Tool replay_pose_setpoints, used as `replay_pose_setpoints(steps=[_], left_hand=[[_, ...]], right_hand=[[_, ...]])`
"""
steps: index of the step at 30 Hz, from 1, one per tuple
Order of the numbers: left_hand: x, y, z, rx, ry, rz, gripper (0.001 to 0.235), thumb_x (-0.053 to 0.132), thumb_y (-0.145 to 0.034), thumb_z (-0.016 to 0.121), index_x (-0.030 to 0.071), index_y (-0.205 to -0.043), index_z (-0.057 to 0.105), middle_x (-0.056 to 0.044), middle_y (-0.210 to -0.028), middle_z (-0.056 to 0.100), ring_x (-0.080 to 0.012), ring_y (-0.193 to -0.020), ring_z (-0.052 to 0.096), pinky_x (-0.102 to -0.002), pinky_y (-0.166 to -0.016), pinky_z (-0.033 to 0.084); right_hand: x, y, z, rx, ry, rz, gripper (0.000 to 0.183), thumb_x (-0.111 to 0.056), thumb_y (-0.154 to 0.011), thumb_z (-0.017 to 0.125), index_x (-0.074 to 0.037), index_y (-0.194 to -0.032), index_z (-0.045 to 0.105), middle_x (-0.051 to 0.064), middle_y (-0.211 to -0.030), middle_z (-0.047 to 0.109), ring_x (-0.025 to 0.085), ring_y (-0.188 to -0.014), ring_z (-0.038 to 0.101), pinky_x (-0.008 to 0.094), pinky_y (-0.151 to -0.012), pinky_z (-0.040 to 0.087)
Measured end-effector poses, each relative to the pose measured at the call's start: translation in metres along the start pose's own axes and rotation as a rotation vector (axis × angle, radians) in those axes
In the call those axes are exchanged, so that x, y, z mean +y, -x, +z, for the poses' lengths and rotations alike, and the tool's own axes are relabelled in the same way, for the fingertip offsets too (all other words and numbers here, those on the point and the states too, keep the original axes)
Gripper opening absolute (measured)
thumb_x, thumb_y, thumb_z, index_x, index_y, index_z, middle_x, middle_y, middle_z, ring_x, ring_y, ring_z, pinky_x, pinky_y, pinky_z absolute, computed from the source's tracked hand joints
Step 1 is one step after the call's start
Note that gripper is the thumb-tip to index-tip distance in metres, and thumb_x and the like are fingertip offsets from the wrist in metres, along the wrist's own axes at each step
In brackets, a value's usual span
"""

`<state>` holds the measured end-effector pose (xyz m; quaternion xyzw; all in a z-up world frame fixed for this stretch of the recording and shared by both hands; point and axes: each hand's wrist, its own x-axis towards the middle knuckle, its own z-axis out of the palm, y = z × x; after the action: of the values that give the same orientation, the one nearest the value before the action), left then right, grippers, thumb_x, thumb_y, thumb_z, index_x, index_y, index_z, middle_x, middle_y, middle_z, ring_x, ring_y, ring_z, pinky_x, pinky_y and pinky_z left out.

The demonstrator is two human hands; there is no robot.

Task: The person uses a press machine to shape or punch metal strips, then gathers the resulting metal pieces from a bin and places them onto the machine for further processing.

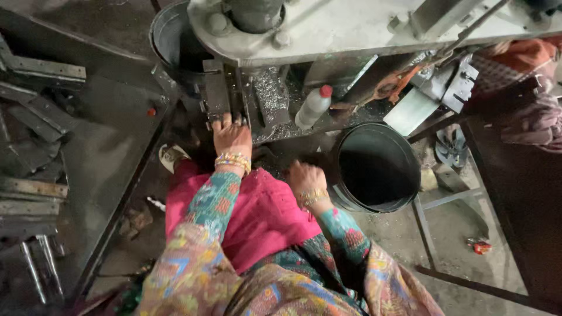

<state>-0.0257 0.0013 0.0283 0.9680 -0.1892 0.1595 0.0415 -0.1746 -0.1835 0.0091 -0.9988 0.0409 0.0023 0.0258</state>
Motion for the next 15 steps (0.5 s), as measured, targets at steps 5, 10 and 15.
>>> replay_pose_setpoints(steps=[5,10,15], left_hand=[[0.001,-0.018,0.0,-0.191,-0.105,0.004,0.027,0.02,-0.099,0.055,0.015,-0.098,0.082,-0.003,-0.117,0.076,-0.022,-0.13,0.052,-0.045,-0.102,0.035],[0.006,-0.015,0.011,0.002,-0.089,0.01,0.028,0.021,-0.091,0.056,0.012,-0.098,0.082,-0.003,-0.113,0.076,-0.0221,-0.124,0.053,-0.044,-0.098,0.035],[-0.005,-0.011,0.002,-0.022,-0.096,-0.032,0.023,0.02,-0.085,0.059,0.016,-0.085,0.082,-0.003,-0.106,0.077,-0.0242,-0.122,0.054,-0.052,-0.097,0.035]], right_hand=[[-0.017,-0.032,-0.038,-0.036,0.042,0.0,0.025,-0.026,-0.093,0.058,-0.014,-0.078,0.074,0.013,-0.078,0.073,0.03,-0.075,0.073,0.045,-0.063,0.056],[-0.008,0.034,0.012,0.023,0.056,0.011,0.026,-0.02,-0.101,0.051,-0.004,-0.109,0.07,0.013,-0.077,0.073,0.03,-0.064,0.072,0.043,-0.05,0.055],[-0.008,0.011,0.006,-0.031,0.011,0.034,0.025,-0.025,-0.099,0.05,-0.01,-0.096,0.07,0.012,-0.078,0.072,0.031,-0.074,0.073,0.044,-0.061,0.055]])
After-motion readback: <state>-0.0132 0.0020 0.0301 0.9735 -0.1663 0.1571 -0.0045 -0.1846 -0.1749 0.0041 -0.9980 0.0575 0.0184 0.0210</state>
